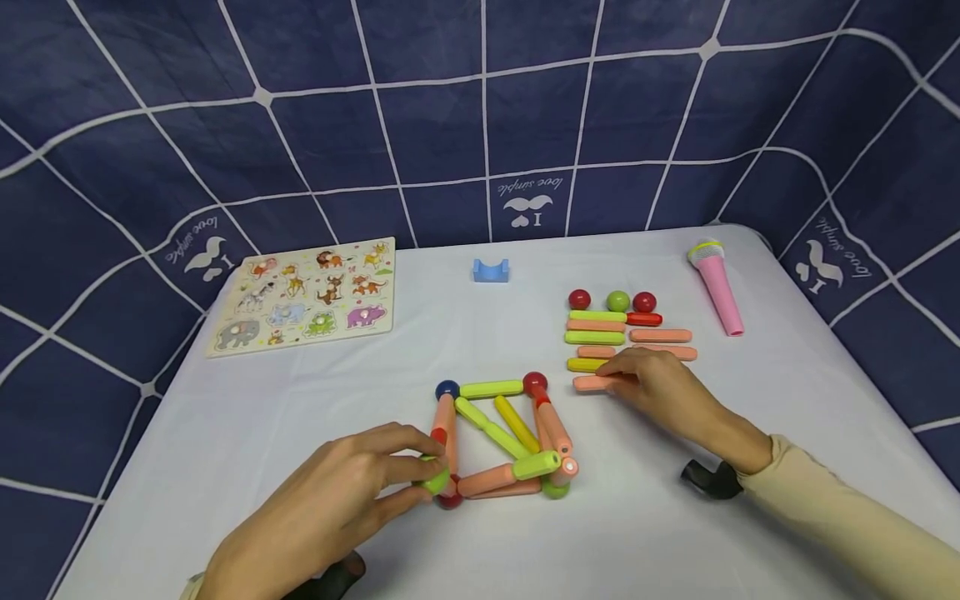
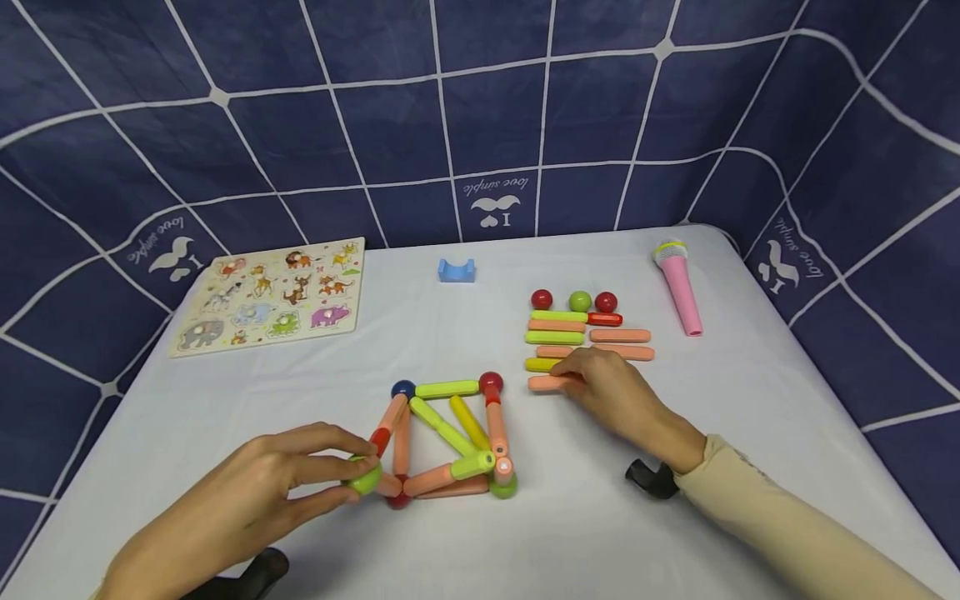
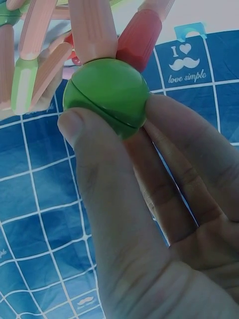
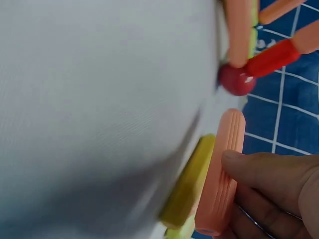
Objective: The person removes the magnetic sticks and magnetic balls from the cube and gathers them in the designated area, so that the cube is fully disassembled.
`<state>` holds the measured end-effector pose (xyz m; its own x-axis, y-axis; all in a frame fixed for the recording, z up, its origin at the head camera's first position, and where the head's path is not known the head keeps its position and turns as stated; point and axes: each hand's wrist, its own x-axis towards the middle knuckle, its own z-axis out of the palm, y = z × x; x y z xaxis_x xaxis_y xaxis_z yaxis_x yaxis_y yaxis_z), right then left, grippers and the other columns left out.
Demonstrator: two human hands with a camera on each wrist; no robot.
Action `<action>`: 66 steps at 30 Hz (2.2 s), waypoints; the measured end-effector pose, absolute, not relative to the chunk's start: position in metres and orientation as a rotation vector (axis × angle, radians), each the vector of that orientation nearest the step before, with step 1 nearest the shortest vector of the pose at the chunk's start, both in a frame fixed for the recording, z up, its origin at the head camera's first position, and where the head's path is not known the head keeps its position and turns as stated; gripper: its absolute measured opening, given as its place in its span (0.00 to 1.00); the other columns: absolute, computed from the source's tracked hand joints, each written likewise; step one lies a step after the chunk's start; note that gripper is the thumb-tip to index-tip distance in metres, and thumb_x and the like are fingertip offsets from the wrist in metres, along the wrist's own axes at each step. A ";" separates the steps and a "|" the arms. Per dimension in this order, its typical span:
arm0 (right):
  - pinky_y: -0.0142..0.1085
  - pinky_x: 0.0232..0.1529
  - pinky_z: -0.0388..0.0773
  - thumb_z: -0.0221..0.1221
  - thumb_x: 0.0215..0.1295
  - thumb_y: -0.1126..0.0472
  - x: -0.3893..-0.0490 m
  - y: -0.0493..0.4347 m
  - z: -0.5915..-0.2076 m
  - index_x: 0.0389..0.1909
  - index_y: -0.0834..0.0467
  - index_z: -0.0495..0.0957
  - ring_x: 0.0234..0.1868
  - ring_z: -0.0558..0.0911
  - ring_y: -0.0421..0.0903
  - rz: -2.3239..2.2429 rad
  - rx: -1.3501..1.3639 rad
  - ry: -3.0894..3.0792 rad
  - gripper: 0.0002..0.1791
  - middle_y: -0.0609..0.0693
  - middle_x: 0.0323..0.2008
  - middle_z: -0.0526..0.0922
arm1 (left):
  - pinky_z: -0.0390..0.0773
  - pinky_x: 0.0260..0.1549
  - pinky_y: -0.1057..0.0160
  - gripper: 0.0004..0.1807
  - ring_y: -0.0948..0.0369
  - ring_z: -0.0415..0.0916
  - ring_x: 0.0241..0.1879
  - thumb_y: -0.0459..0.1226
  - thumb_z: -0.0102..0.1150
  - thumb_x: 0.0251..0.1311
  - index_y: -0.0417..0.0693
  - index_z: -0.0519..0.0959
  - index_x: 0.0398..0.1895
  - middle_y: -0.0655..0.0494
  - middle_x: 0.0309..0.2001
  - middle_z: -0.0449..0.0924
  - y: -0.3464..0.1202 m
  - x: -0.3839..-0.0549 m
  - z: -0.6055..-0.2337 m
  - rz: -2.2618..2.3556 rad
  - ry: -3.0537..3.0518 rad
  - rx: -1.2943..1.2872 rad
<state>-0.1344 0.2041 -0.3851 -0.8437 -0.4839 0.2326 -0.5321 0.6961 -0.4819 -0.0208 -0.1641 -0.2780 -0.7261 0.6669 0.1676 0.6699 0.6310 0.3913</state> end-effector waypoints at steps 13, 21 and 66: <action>0.42 0.39 0.79 0.71 0.54 0.67 -0.142 0.198 -0.406 0.38 0.57 0.85 0.38 0.79 0.45 0.718 0.789 -2.807 0.10 0.46 0.34 0.84 | 0.82 0.38 0.68 0.15 0.66 0.80 0.44 0.33 0.76 0.47 0.53 0.89 0.41 0.64 0.47 0.82 -0.163 -0.020 -0.279 -0.709 -2.766 -1.184; 0.41 0.39 0.79 0.67 0.53 0.74 -0.143 0.196 -0.409 0.31 0.54 0.82 0.38 0.76 0.45 0.692 0.800 -2.808 0.12 0.45 0.33 0.80 | 0.82 0.39 0.68 0.15 0.66 0.80 0.44 0.33 0.76 0.47 0.53 0.89 0.41 0.64 0.46 0.83 -0.163 -0.020 -0.279 -0.711 -2.757 -1.187; 0.32 0.52 0.76 0.68 0.59 0.66 -0.059 0.109 -0.311 0.44 0.54 0.86 0.47 0.79 0.37 0.578 1.665 -2.767 0.12 0.38 0.40 0.84 | 0.83 0.40 0.65 0.14 0.65 0.80 0.45 0.33 0.76 0.47 0.54 0.89 0.40 0.65 0.46 0.83 -0.162 -0.020 -0.276 -0.709 -2.855 -1.136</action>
